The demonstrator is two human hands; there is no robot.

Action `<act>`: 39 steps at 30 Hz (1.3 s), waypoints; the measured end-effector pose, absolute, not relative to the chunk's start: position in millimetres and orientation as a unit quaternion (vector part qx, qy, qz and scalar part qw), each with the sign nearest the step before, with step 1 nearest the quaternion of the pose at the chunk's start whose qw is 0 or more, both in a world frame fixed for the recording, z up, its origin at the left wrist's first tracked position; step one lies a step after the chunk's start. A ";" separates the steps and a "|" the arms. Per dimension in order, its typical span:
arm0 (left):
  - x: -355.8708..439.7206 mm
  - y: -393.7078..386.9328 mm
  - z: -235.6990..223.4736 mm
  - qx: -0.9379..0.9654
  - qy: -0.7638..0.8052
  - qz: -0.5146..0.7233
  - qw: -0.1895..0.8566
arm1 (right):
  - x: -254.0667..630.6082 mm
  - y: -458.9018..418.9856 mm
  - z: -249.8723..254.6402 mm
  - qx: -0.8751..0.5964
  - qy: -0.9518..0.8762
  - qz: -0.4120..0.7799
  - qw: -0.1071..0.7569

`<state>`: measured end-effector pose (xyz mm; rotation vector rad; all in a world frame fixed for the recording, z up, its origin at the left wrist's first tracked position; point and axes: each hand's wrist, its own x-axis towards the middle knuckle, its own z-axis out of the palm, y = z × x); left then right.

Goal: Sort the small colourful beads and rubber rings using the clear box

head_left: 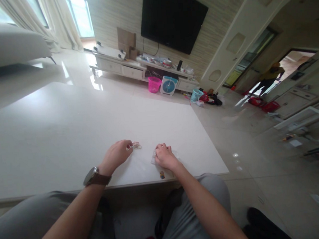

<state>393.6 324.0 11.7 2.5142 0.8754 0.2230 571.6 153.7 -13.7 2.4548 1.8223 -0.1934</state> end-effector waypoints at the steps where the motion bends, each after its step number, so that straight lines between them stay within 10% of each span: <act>1: 393.6 323.8 11.2 0.916 0.319 0.081 0.231 | 571.9 153.7 -14.3 0.800 0.595 -0.065 0.037; 39: 391.4 324.7 3.7 0.915 0.298 0.107 0.251 | 592.6 158.3 -7.2 0.802 0.557 -0.161 -0.143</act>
